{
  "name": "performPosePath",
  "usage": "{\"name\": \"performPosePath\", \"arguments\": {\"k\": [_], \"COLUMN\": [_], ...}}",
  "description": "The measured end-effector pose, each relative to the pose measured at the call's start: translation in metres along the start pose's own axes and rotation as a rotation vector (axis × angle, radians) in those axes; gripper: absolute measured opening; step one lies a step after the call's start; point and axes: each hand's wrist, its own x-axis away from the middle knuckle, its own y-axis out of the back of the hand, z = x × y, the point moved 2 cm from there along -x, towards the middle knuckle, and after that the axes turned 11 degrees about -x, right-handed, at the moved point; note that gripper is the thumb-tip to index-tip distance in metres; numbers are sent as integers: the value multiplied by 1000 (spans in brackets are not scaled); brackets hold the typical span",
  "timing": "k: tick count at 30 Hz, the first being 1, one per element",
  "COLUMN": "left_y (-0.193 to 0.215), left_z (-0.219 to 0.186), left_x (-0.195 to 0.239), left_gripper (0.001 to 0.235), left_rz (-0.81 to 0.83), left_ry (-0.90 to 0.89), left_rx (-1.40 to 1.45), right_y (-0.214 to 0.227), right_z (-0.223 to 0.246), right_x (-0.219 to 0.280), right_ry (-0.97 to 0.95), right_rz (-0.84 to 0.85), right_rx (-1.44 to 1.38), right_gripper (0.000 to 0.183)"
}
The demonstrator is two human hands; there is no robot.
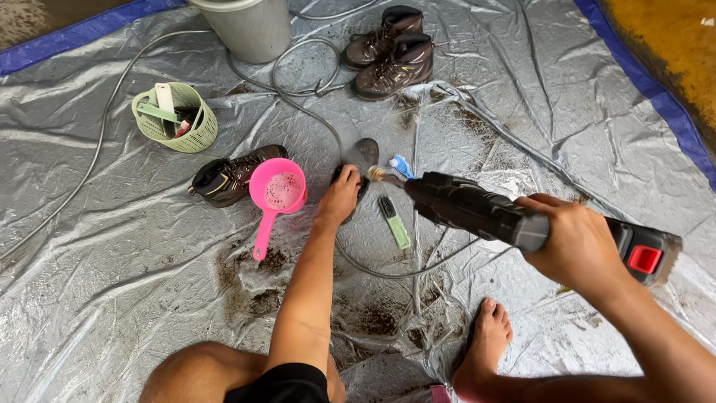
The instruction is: The person scrubs a brown shoe with a green brush and soapy water from a pink scoop. They then use a cordless drill with a brush attachment to clean the shoe further.
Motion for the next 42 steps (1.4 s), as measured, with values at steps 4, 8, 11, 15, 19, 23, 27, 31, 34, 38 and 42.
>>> {"name": "performPosePath", "arguments": {"k": [4,8,11,15,19,23,27,31,34,38,42], "left_y": [20,51,69,71,64,-6,-49,27,25,36,38], "left_z": [1,-8,-11,-14,-10,40,72,32,47,38,34], "left_x": [-13,-2,-3,-1,-1,-26,-42,-28,-22,-9,-8], "left_gripper": [12,13,39,31,39,38,33,30,32,36,39], "left_rz": [-87,103,272,353,309,216,290,284,254,238,259], "left_ry": [-23,0,30,118,160,237,371,430,544,575,513], "left_rx": [171,147,10,-188,-280,-347,-262,-214,-204,-128,-194], "right_y": [12,6,4,-25,-31,-48,-68,-63,-75,-70,-52], "right_z": [-2,-11,5,5,38,40,38,44,42,42,55], "right_x": [-6,5,8,14,19,31,38,38,34,25,30], "right_ry": [-16,-76,25,195,421,537,613,646,741,730,644], "right_rz": [16,101,93,123,79,76,53,6,-90,-98,-25], "right_rx": [71,-16,67,77,104,94,186,138,277,194,121], "right_gripper": [68,44,65,69,63,59,56,48,42,34,43]}}
